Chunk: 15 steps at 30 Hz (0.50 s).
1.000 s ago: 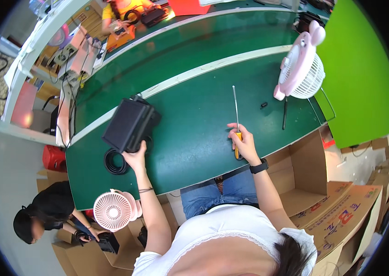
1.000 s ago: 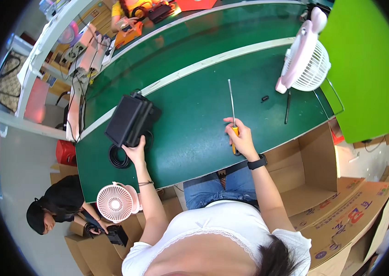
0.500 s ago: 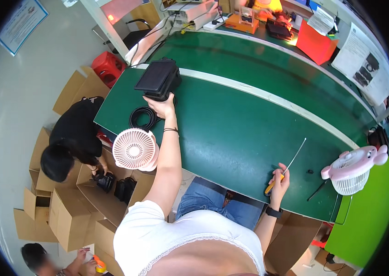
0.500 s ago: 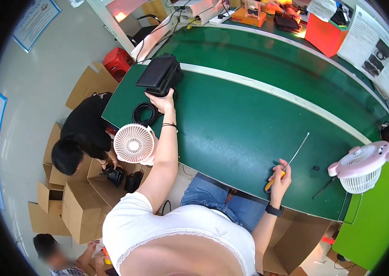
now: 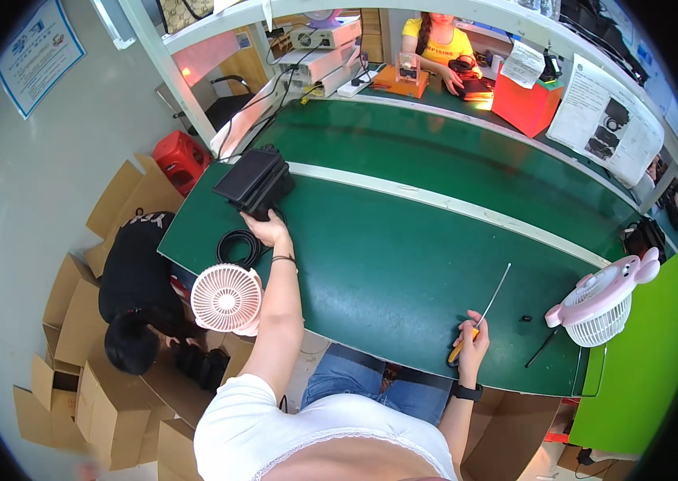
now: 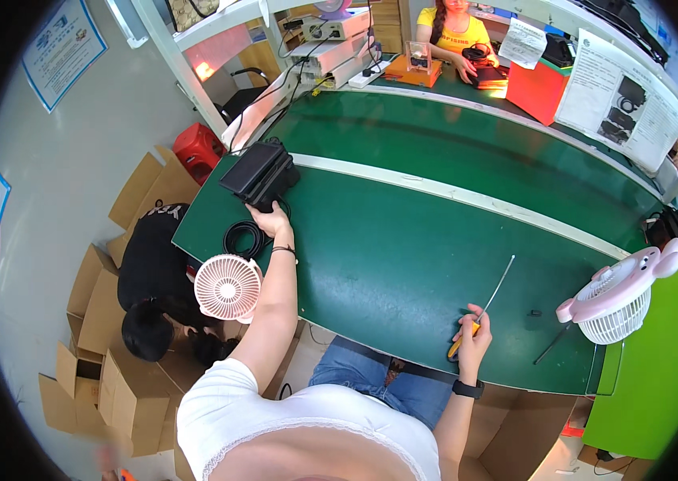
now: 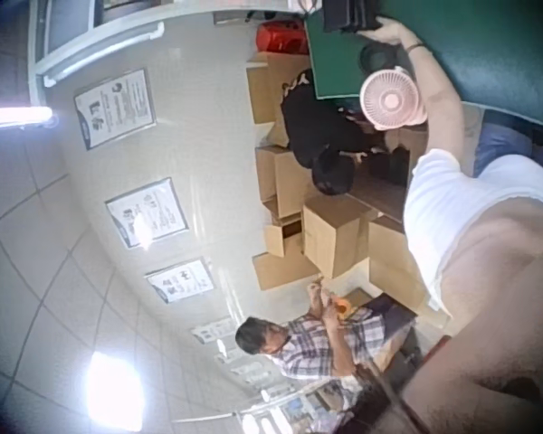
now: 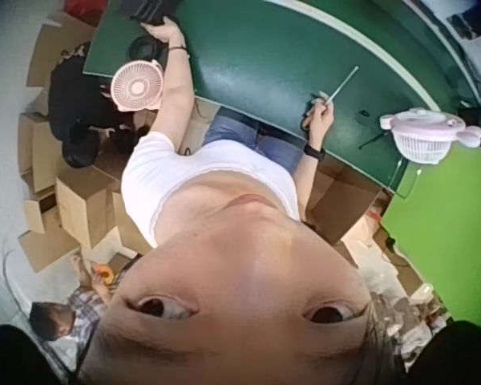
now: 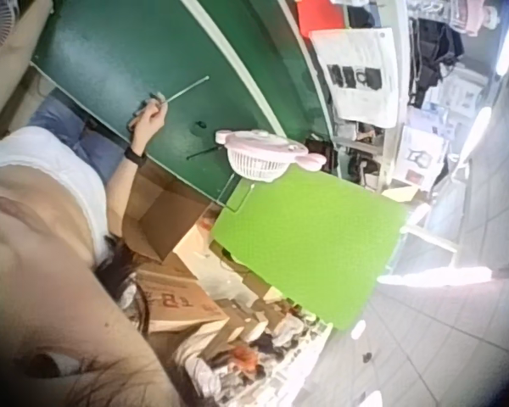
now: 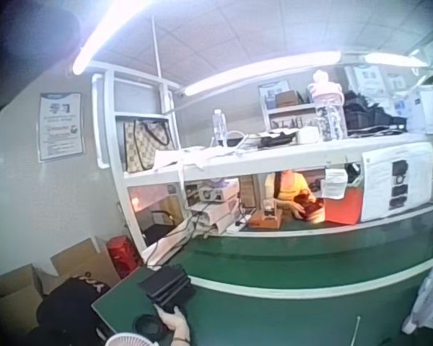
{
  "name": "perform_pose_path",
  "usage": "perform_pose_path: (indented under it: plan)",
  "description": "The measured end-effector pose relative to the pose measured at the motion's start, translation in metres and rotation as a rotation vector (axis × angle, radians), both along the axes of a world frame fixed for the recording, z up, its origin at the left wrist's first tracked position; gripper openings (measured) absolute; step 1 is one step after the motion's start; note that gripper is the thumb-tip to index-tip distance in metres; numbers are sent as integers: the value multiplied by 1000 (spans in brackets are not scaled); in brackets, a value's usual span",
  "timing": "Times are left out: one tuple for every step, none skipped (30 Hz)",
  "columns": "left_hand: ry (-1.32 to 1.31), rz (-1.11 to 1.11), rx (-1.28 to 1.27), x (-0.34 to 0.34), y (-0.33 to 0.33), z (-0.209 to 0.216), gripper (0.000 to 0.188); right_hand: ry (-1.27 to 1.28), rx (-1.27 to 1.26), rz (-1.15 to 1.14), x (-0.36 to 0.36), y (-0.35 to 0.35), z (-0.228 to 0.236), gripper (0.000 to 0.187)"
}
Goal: Assembling a black plastic electronic enclosure by placing a cable inside and securing the lid with a screwdriver.
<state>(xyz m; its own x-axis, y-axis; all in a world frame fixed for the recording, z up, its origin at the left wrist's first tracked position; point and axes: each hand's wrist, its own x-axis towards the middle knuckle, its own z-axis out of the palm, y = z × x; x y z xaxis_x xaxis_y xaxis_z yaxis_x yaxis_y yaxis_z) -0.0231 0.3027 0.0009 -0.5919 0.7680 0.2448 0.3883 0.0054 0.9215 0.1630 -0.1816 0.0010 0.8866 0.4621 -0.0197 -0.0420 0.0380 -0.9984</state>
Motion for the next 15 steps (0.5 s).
perform_pose_path:
  plan:
    - [-13,-14,20,-1,1,-2,86,-3,8,-7,0,0,0,23]
    - [-4,-43,79,-10,8,-5,87,2,13,7,-1,2,1,23]
    - [-48,-101,143,-7,5,-6,88,5,12,6,-1,2,1,22]
    - [-93,-159,207,-6,2,-7,88,2,20,-6,0,2,-1,22]
    - [-77,-179,203,-7,-3,-9,91,-3,13,16,0,2,-3,23]
    - [-13,-190,245,0,-15,-12,91,-6,-1,29,1,0,-4,24]
    - [51,-200,287,8,-30,-17,90,-8,1,13,1,1,-5,24]
    - [153,-304,360,10,-51,-17,89,-14,-6,21,1,-1,-5,24]
    - [152,-369,334,27,-89,-2,86,-18,-20,17,2,-5,-6,24]
    - [224,-405,404,28,-111,-2,83,-20,-12,18,1,-3,-4,24]
    - [235,-516,397,33,-137,-6,79,-24,-11,21,0,-2,-4,24]
    - [252,-707,357,38,-169,-4,76,-27,-11,22,1,-2,-3,24]
    - [268,-914,272,41,-198,-2,74,-29,-10,14,1,-2,-3,24]
    - [349,-1056,274,43,-227,-3,74,-24,-6,9,1,-2,-2,23]
    - [422,-1260,277,42,-250,3,76,-18,-5,4,2,-2,-2,22]
